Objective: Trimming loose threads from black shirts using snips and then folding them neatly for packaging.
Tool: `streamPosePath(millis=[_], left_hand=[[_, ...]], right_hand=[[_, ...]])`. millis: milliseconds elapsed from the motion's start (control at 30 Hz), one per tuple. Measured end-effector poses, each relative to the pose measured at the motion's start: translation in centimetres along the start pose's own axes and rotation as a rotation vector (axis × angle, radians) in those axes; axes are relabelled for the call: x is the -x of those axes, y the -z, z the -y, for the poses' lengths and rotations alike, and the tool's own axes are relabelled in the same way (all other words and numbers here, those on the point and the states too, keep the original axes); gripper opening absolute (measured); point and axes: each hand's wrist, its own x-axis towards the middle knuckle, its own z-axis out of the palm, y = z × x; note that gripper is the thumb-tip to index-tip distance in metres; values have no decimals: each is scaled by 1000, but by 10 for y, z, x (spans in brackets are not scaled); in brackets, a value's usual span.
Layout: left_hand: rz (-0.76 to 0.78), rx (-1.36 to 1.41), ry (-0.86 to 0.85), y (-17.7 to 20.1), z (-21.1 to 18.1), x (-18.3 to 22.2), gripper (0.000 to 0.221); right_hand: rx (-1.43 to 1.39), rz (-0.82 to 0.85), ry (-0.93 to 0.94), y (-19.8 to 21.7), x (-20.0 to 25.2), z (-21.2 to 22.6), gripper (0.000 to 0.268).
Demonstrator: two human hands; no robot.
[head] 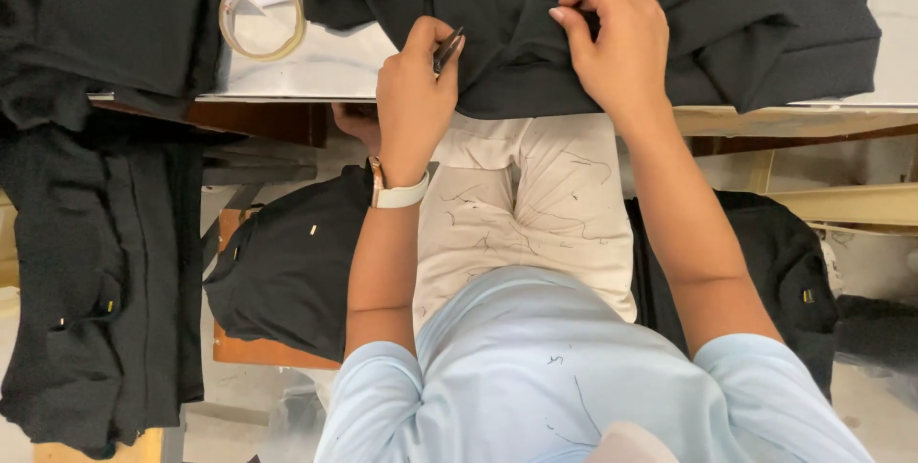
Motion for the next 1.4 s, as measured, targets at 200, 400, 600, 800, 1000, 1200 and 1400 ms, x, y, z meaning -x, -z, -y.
streamPosePath(millis=[200,400,600,800,1000,1200,1400], left_hand=[[-71,-218,-5,-12,-1,0,19],[-60,-143,-336,-1,-7,-3,35],[199,-200,-193,22,-4,-7,21],[257,-215,-195,18,-5,-6,28],[89,-624,-468,-1,-1,-9,24],[20,-828,-578,-11,2,-12,30],[266,-430,-319,17,-8,-23,36]], right_hand=[[-354,-42,429,22,-6,42,4],[-198,91,461,-3,-14,32,9],[-332,235,169,1,-15,30,13],[-402,224,147,-2,-14,30,17],[-424,181,130,-6,-12,30,19],[-436,163,131,-3,-13,32,22],[-663,158,114,4,-11,35,29]])
